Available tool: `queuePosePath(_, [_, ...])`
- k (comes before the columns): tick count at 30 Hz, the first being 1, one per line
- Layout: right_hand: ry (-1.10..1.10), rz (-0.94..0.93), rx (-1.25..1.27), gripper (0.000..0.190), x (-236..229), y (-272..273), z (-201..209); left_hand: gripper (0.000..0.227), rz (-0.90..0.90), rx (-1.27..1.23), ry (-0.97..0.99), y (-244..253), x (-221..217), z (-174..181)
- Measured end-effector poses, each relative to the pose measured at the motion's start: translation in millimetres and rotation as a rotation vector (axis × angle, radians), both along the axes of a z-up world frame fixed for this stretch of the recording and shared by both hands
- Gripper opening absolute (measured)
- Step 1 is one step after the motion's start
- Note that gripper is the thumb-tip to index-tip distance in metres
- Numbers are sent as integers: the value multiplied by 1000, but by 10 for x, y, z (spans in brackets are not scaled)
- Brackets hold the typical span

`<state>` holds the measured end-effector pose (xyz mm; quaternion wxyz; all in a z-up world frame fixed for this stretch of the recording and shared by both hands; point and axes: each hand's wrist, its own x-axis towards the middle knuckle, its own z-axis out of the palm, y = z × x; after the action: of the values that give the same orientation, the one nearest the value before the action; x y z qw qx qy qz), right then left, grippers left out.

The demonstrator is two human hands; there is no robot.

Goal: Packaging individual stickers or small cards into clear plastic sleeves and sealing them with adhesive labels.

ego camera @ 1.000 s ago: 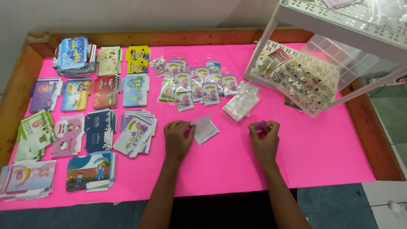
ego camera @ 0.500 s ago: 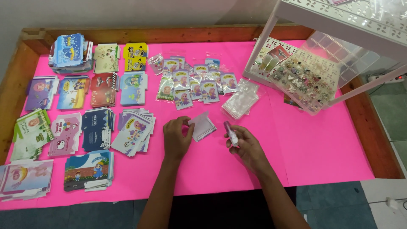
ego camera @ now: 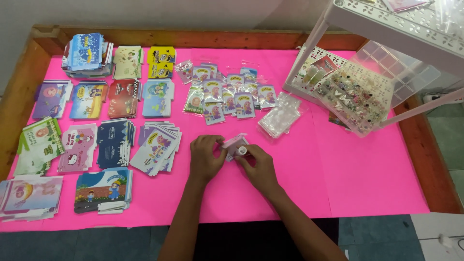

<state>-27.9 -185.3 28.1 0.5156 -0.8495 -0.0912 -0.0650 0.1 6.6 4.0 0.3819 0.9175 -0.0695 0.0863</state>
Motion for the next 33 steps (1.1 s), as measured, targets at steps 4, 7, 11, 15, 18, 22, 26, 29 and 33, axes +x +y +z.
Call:
queuePosePath(4, [-11, 17, -54, 26, 8, 19, 39, 33, -93, -8, 72, 89, 2, 26])
queuePosePath(7, [-25, 42, -90, 24, -3, 61, 134, 39, -135, 16, 109, 87, -23, 138])
queuePosePath(11, [-59, 72, -127, 24, -1, 102, 132, 45, -155, 29, 138, 103, -15, 137])
queuePosePath(15, [-87, 91, -153, 24, -6, 124, 150, 47, -165, 19, 162, 106, -5, 112])
queuePosePath(18, [-103, 79, -198, 23, 11, 56, 48, 49, -174, 30, 165, 123, 9, 78])
queuePosePath(22, [-104, 65, -219, 21, 70, -77, 87, 48, -171, 18, 167, 120, 1, 105])
queuePosePath(26, [-170, -15, -262, 21, 168, -244, 21, 50, -164, 22, 165, 125, 12, 49])
queuePosePath(29, [-206, -40, -278, 19, 186, -266, 7, 50, -163, 19, 160, 115, 14, 54])
queuePosePath(33, [-222, -11, -266, 22, 123, -109, 74, 50, -162, 18, 168, 121, 19, 60])
